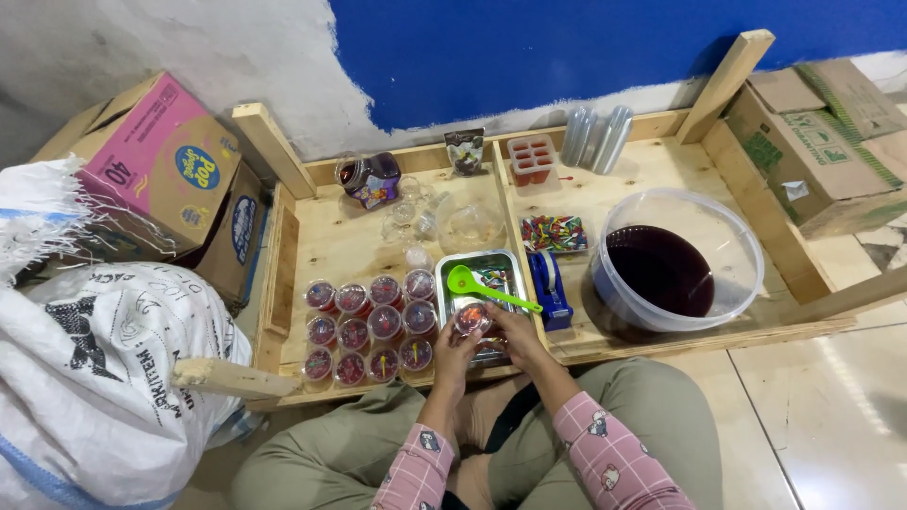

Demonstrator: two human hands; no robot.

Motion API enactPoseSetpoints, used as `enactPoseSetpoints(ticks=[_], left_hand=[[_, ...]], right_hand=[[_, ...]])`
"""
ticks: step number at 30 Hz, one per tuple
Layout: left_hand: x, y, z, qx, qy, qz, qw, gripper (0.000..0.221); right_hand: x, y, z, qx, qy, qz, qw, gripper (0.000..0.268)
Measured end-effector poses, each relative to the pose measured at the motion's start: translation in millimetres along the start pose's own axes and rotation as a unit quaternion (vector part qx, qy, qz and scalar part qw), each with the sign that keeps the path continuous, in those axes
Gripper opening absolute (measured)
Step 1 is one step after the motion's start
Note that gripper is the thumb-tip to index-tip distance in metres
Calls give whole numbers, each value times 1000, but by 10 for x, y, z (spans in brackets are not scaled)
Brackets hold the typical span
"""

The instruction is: The person fills small plastic cups with a dark liquid from a large tub using a ladle.

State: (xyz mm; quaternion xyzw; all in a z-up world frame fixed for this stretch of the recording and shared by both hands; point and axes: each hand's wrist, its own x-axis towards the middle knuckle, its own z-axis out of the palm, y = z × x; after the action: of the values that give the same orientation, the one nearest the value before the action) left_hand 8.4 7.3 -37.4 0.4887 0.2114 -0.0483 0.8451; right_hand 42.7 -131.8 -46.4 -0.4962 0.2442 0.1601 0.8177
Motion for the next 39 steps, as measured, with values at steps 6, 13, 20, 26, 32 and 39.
enactPoseSetpoints(ticks=[6,13,20,26,32,39], left_hand=[[254,-358,-248,52,21,1,998,66],[374,-438,-259,37,33,-13,999,59],[705,-681,-328,11,64,-26,998,55],[737,-548,-242,128,75,-2,989,52],[730,-650,-257,365,42,42,929,76],[470,-378,-134,364,-12,61,929,81]], right_hand=[[82,31,-4,22,10,-15,1000,56],[406,325,-127,-7,32,-30,999,49],[711,540,-242,-48,77,-62,994,38],[980,750,-327,-92,97,-49,990,39],[1095,799,-321,-122,103,-47,986,38],[1075,757,-289,-192,103,-94,971,33]])
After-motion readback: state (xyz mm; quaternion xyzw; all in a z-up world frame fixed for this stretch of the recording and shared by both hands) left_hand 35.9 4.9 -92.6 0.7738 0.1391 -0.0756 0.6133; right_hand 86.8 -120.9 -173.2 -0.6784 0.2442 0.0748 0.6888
